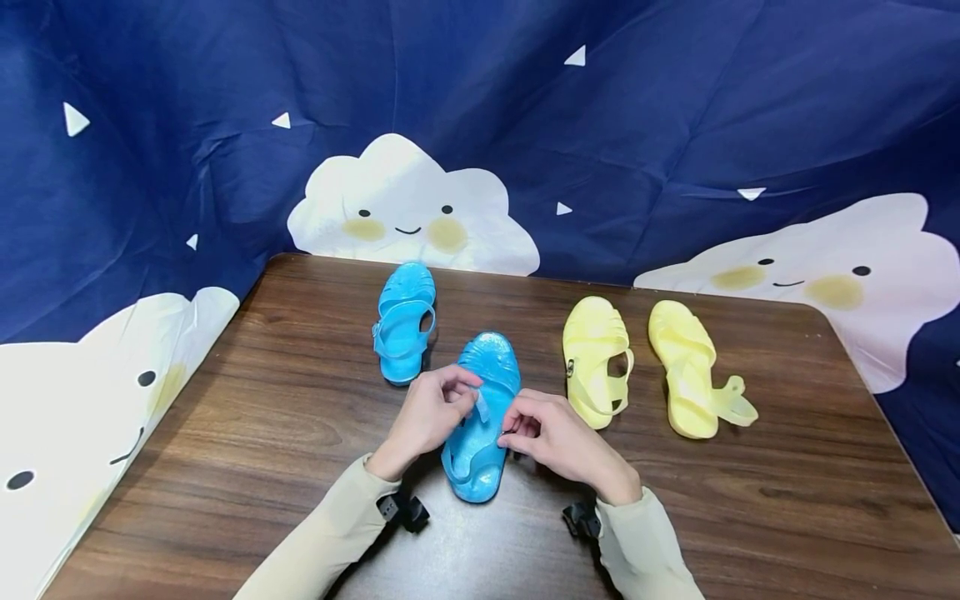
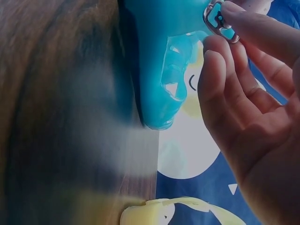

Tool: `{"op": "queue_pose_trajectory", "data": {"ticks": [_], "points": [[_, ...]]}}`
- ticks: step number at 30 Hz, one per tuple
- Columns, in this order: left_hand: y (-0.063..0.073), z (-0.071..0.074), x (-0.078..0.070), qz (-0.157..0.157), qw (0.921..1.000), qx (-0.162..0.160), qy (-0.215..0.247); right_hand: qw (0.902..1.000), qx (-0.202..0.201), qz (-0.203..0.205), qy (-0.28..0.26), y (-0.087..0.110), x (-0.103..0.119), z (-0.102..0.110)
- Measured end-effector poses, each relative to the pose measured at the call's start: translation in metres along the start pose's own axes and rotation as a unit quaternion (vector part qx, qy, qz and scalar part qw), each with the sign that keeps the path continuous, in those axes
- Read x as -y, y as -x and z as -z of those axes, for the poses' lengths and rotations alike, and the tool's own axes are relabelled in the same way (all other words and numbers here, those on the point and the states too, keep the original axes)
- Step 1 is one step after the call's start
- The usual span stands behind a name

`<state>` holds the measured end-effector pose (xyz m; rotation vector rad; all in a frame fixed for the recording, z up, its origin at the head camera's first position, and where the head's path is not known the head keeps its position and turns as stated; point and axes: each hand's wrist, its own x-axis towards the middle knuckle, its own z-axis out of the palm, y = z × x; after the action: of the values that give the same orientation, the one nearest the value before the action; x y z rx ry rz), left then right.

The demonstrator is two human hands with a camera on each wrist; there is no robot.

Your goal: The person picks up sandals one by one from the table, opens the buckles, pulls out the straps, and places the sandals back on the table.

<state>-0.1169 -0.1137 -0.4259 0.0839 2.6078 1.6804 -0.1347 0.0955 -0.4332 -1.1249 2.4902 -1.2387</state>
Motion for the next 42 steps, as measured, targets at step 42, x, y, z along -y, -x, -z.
{"op": "queue_pose_trajectory", "data": {"ticks": [42], "points": [[0.010,-0.002,-0.006,-0.073,0.9736,0.101,-0.191,0.9998,0.008,-0.019,-0.002,0.000,0.001,0.001]]}}
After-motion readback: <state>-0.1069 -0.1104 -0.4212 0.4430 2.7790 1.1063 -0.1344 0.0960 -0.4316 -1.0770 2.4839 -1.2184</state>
